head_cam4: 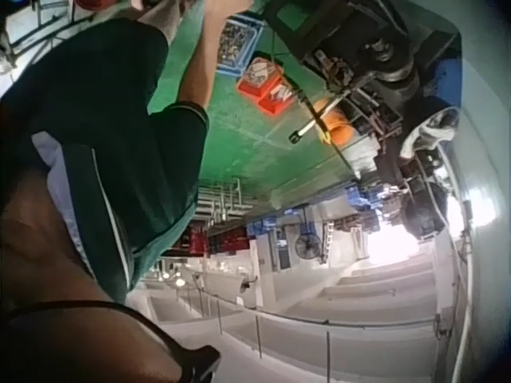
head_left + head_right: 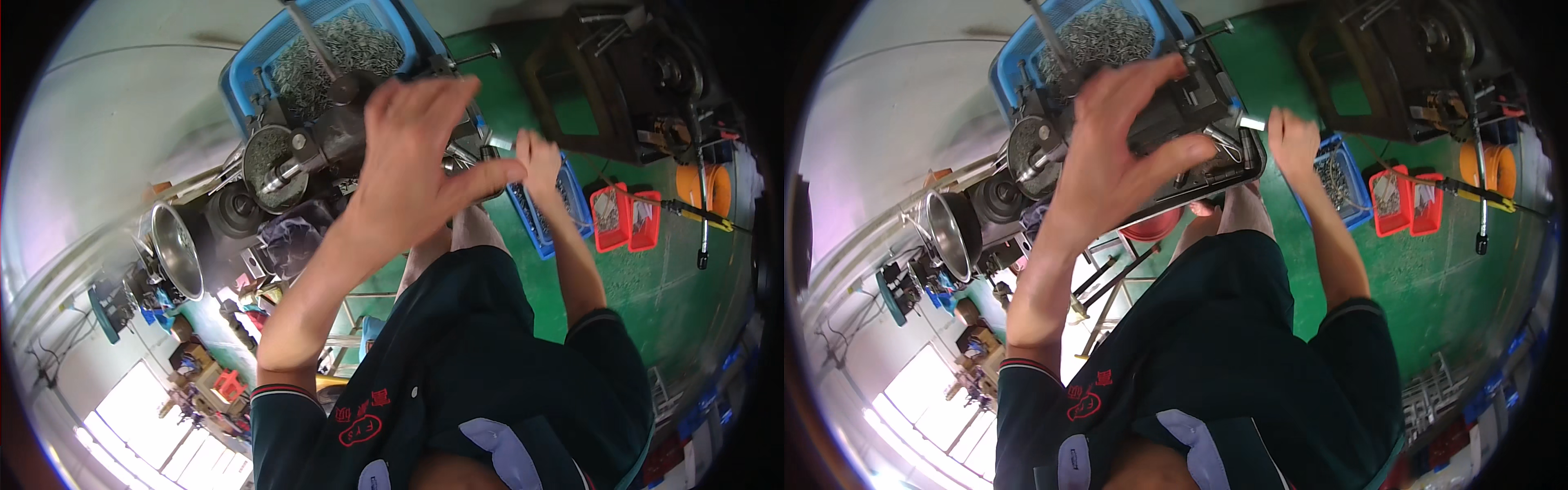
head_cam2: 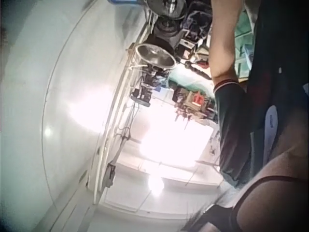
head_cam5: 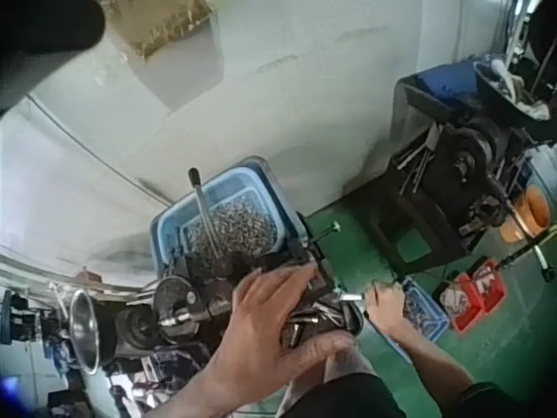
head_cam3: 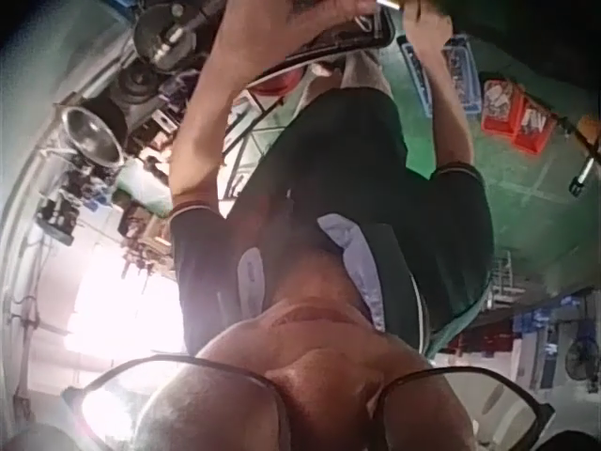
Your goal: The person manually feeds small metal pins into a tabletop machining tool for processing.
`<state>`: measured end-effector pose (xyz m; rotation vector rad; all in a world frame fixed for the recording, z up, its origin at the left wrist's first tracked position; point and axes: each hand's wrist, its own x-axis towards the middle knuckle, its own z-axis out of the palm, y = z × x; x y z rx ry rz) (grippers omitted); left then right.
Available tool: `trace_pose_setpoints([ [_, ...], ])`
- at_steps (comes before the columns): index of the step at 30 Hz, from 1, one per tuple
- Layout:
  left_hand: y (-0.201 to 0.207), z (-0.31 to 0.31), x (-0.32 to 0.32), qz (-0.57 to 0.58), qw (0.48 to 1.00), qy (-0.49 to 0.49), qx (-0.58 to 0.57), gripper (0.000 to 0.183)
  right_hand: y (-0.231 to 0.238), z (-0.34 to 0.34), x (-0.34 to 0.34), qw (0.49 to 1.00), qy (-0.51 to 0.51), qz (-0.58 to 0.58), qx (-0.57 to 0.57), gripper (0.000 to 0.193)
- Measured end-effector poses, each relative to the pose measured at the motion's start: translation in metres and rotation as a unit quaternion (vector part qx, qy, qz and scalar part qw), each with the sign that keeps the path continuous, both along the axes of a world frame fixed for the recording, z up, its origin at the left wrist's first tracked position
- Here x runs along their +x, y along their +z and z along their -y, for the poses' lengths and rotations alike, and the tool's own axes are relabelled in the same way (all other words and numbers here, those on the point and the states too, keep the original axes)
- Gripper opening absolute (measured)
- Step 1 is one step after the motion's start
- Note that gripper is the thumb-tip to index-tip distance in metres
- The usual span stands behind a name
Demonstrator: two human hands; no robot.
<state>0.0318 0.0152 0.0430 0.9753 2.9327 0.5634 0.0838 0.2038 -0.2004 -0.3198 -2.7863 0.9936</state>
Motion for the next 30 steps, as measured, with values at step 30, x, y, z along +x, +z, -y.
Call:
trace_pose_setpoints([
  [30, -0.011, 0.313, 0.304, 0.014, 0.635, 0.588, 0.501, 0.041, 0.229, 0.219, -0.011, 0.917, 0.245, -0.175, -0.261, 0.013],
])
